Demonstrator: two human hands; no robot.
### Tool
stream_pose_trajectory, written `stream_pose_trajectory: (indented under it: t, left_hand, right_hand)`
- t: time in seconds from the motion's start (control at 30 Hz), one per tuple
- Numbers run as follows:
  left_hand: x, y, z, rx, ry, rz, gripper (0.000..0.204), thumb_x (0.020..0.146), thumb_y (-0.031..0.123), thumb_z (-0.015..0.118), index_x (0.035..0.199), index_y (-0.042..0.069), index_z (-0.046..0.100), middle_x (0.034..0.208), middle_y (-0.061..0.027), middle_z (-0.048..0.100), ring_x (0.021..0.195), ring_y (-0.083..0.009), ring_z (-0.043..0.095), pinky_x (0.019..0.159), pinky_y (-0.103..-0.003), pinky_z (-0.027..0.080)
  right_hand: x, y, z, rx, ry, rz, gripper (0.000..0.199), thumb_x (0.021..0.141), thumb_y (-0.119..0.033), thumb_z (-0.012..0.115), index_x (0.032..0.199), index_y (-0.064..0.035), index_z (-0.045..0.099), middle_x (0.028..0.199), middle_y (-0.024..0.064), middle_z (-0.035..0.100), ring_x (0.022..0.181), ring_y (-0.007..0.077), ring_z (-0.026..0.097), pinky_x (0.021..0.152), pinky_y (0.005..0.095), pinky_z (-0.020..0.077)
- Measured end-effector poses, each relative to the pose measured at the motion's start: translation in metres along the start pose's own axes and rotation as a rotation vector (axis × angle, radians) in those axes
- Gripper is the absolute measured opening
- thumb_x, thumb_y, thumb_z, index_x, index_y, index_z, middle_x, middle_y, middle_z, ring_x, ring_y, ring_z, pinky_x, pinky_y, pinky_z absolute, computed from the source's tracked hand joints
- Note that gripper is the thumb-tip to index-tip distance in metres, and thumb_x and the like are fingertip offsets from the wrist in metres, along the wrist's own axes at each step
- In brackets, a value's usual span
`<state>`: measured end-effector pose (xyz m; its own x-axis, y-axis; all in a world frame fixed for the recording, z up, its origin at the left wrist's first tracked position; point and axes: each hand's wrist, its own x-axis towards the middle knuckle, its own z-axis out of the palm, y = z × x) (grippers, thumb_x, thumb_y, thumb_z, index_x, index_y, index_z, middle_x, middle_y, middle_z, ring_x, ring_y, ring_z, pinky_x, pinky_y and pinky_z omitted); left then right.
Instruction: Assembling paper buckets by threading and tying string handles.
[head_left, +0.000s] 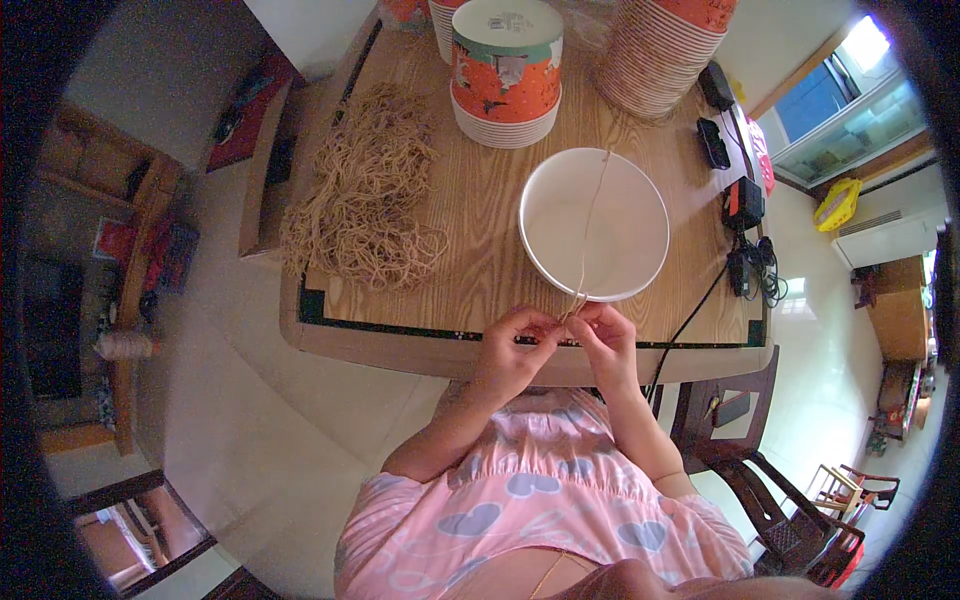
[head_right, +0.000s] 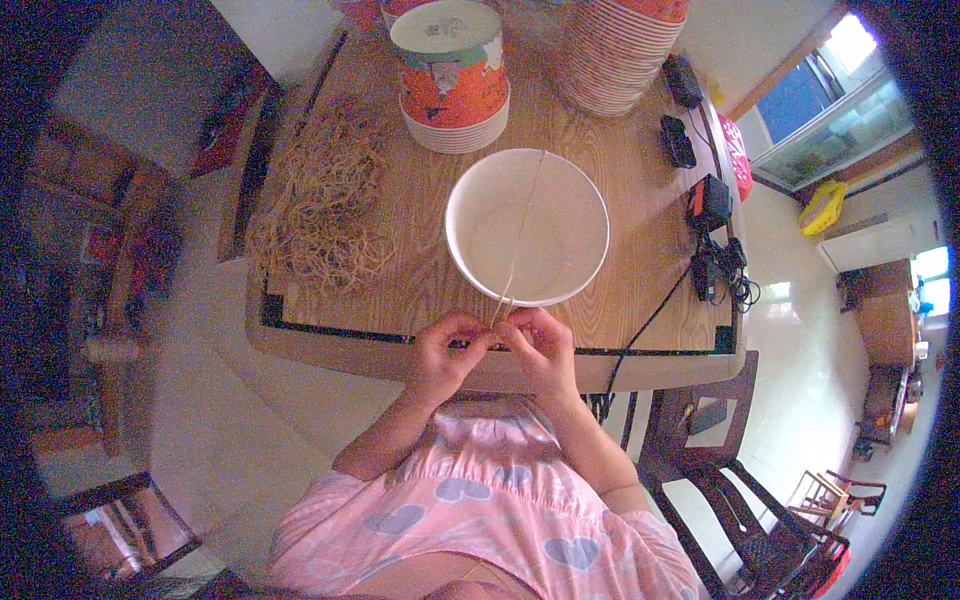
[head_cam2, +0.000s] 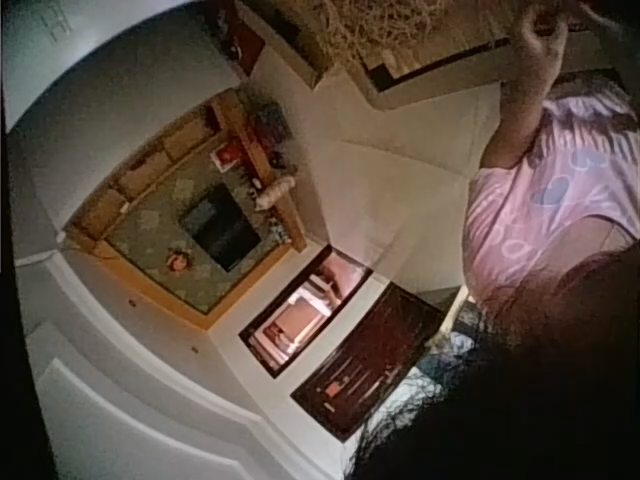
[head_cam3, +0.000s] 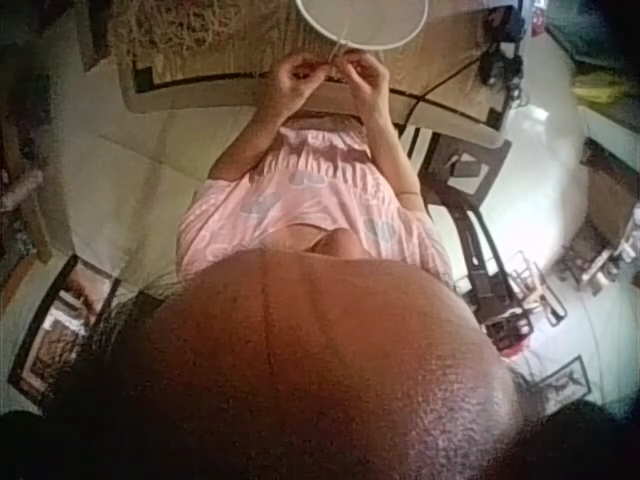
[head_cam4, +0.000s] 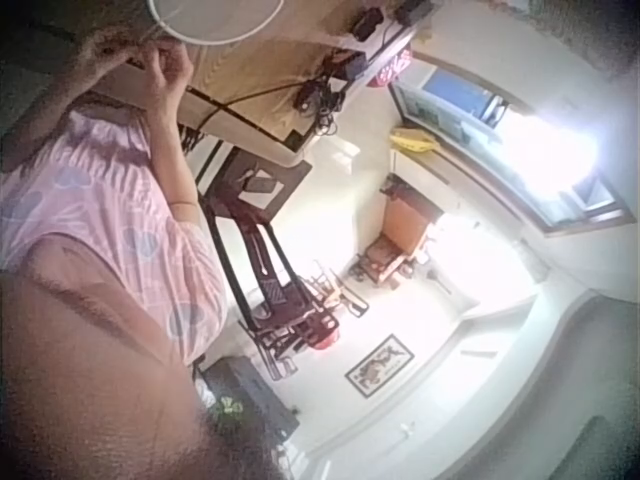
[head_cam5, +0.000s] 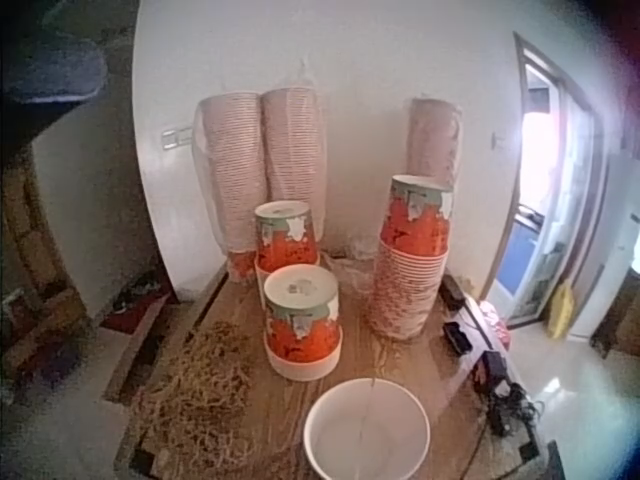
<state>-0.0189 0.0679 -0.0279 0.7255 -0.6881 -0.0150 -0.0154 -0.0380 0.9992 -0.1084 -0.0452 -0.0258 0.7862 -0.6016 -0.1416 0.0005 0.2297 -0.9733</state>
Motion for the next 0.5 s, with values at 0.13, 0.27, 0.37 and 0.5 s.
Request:
stream_pose_trajectory:
  t: [0.13,0.27,0.37,0.5]
  left_hand:
    - [-0.001,-0.005,0.0,-0.041,0.038,0.007,0.007,0.075,0.004,0.062,0.081,0.0,0.059,0.076,-0.0049,0.061,0.07,-0.0109,0.058,0.065,-0.023,0.046]
    - [-0.003,-0.01,-0.002,-0.062,0.071,0.005,0.007,0.075,0.003,0.062,0.081,0.001,0.06,0.077,-0.004,0.061,0.071,-0.0101,0.058,0.065,-0.024,0.046]
    - [-0.003,-0.014,-0.004,-0.08,0.072,-0.009,0.008,0.075,0.004,0.063,0.081,0.001,0.06,0.077,-0.0038,0.061,0.071,-0.0102,0.058,0.065,-0.024,0.046]
    - [-0.001,0.001,0.0,-0.077,0.061,-0.03,0.009,0.074,0.004,0.063,0.082,0.001,0.059,0.076,-0.0042,0.061,0.071,-0.0105,0.058,0.065,-0.024,0.046]
  right_hand:
    - [-0.001,-0.002,0.0,-0.029,0.011,-0.028,0.004,0.08,-0.004,0.059,0.08,0.0003,0.058,0.084,0.0023,0.057,0.079,0.0082,0.051,0.07,0.0224,0.0415]
    - [0.0,-0.003,0.001,0.009,0.032,-0.029,0.005,0.081,-0.005,0.058,0.08,0.0,0.057,0.081,0.0013,0.057,0.077,0.0077,0.051,0.069,0.0217,0.0413]
    - [0.0,-0.002,-0.002,-0.049,0.028,0.03,0.006,0.082,-0.006,0.058,0.08,-0.0001,0.057,0.08,0.0004,0.057,0.075,0.0072,0.051,0.068,0.0209,0.0409]
    - [0.001,-0.001,-0.001,-0.031,0.028,-0.029,0.007,0.082,-0.007,0.058,0.08,-0.0004,0.057,0.077,-0.0008,0.057,0.072,0.0062,0.05,0.065,0.0198,0.0399]
